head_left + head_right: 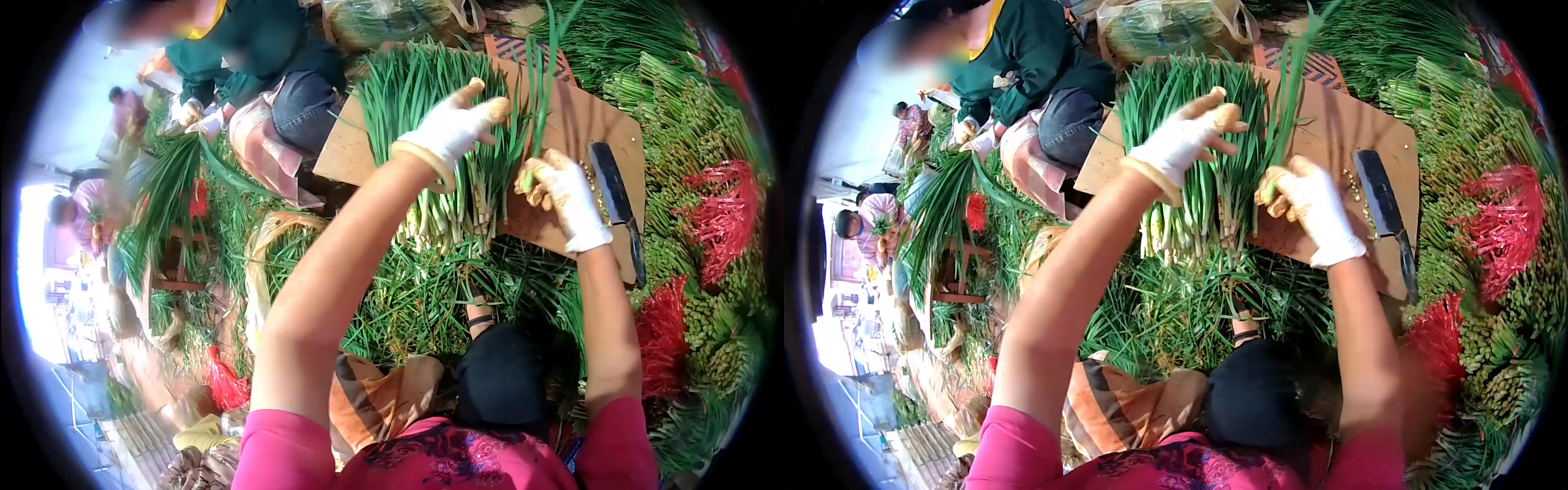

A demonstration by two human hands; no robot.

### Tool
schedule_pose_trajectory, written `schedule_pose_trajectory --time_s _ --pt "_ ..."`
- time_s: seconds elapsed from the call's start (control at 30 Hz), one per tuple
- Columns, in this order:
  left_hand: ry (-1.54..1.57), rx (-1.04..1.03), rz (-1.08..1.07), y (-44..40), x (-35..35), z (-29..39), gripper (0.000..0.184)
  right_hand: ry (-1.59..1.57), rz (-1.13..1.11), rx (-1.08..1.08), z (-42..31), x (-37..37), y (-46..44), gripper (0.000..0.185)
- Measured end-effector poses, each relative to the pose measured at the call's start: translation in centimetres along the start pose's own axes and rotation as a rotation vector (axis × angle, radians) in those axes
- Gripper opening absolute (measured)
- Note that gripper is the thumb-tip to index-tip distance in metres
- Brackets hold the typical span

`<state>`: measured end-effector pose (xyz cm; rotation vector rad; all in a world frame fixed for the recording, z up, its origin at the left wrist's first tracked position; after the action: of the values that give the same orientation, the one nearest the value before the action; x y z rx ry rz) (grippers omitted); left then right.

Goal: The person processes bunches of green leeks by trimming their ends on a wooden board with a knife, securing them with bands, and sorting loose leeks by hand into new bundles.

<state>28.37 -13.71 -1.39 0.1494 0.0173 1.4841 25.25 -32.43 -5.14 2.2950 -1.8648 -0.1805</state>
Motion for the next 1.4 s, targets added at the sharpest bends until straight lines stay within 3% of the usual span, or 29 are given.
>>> schedule_pose_trajectory --time_s 0.1,0.13,0.17,0.23,0.3,0.4,0.5,0.57,0.6,0.67,0.7,0.77,0.8,0.83,0.9,0.97,1.03,1.07,1.1,1.2,1.23,1.3,1.4 --pt "0.537 0.048 -0.076 -0.2 -3.2 -1.6 0.074 0.124 0.023 0.05 -0.3 -4.2 2.0 0.015" --pt "0.233 0.061 -0.015 0.1 -2.6 -0.4 0.061 -0.071 0.009 0.041 -0.1 -5.4 2.9 0.017" --pt "0.4 0.262 0.045 1.1 -2.4 -0.1 0.046 -0.109 -0.057 -0.004 1.1 -5.7 3.0 0.017" --pt "0.597 0.136 0.068 1.1 -1.1 -1.0 0.037 -0.039 -0.225 -0.128 0.0 -5.3 4.6 0.013" --pt "0.52 0.219 0.077 1.4 0.8 -2.2 0.029 -0.015 -0.274 -0.164 0.1 -3.8 5.8 0.012" --pt "0.221 0.356 0.019 2.9 3.7 -1.7 0.037 0.034 -0.071 -0.148 2.6 0.8 5.3 0.021" --pt "-0.605 0.442 -0.126 3.2 7.5 0.8 0.058 0.619 0.132 -0.093 3.8 4.6 5.0 0.018" --pt "-1.051 0.429 -0.03 3.5 8.2 4.0 0.057 0.742 0.239 0.058 3.4 5.1 4.5 0.015" --pt "-1.162 0.074 0.048 2.6 8.9 3.8 0.05 0.839 0.295 0.153 3.0 4.8 4.1 0.015" --pt "-1.156 -0.332 0.07 2.7 5.5 4.6 0.034 0.945 0.369 0.381 2.9 4.2 2.4 0.018" --pt "-1.165 -0.534 0.022 3.0 2.9 4.7 0.03 0.772 0.326 0.244 2.6 3.6 1.7 0.02" --pt "-1.148 -0.809 -0.211 3.2 -2.4 2.6 0.029 0.773 0.409 0.485 3.5 3.2 -0.2 0.02" --pt "-1.266 -0.797 -0.333 3.5 -4.7 1.1 0.033 1.017 0.394 0.486 4.5 3.1 -0.8 0.023" --pt "-1.382 -0.779 -0.462 4.1 -6.6 0.4 0.037 1.103 0.301 0.452 5.1 2.6 -0.3 0.02" --pt "-1.977 -0.487 -0.925 4.1 -8.4 -1.5 0.042 1.284 0.126 0.368 6.5 1.6 2.4 0.022" --pt "-1.898 -0.479 -0.866 3.8 -8.3 -2.6 0.043 1.165 -0.265 -0.175 3.4 1.1 7.2 0.027" --pt "-1.926 -0.487 -0.857 3.9 -8.1 -2.5 0.042 0.796 0.006 -0.181 3.0 4.1 8.5 0.02" --pt "-1.905 -0.563 -0.843 4.2 -7.9 -2.0 0.043 0.995 0.177 0.297 2.6 6.3 7.5 0.02" --pt "-1.811 -0.538 -0.753 3.8 -7.8 -2.8 0.044 0.768 0.442 0.352 1.7 8.4 6.8 0.017" --pt "-1.686 -0.468 -0.695 3.2 -7.5 -3.4 0.046 1.18 0.634 0.198 0.7 15.2 4.0 0.052" --pt "-1.644 -0.455 -0.636 3.0 -7.3 -3.8 0.045 1.094 0.621 0.09 3.7 18.6 2.4 0.065" --pt "-1.737 -0.421 -0.583 3.3 -7.6 -3.1 0.043 1.235 0.362 -0.404 2.2 18.4 3.2 0.075" --pt "-1.697 -0.414 -0.476 3.4 -7.5 -3.3 0.041 1.221 0.465 -0.306 5.4 20.0 3.4 0.073"
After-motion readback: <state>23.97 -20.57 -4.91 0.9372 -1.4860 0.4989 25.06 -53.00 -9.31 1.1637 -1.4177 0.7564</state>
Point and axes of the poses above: each hand's wrist, its own y-axis away from the middle knuckle, its own x-axis out of the back of the hand, z = x × y, the point moved 4 cm from there along -y, towards the middle knuckle, and after that the axes turned 6 degrees about z, right-handed, at the moved point
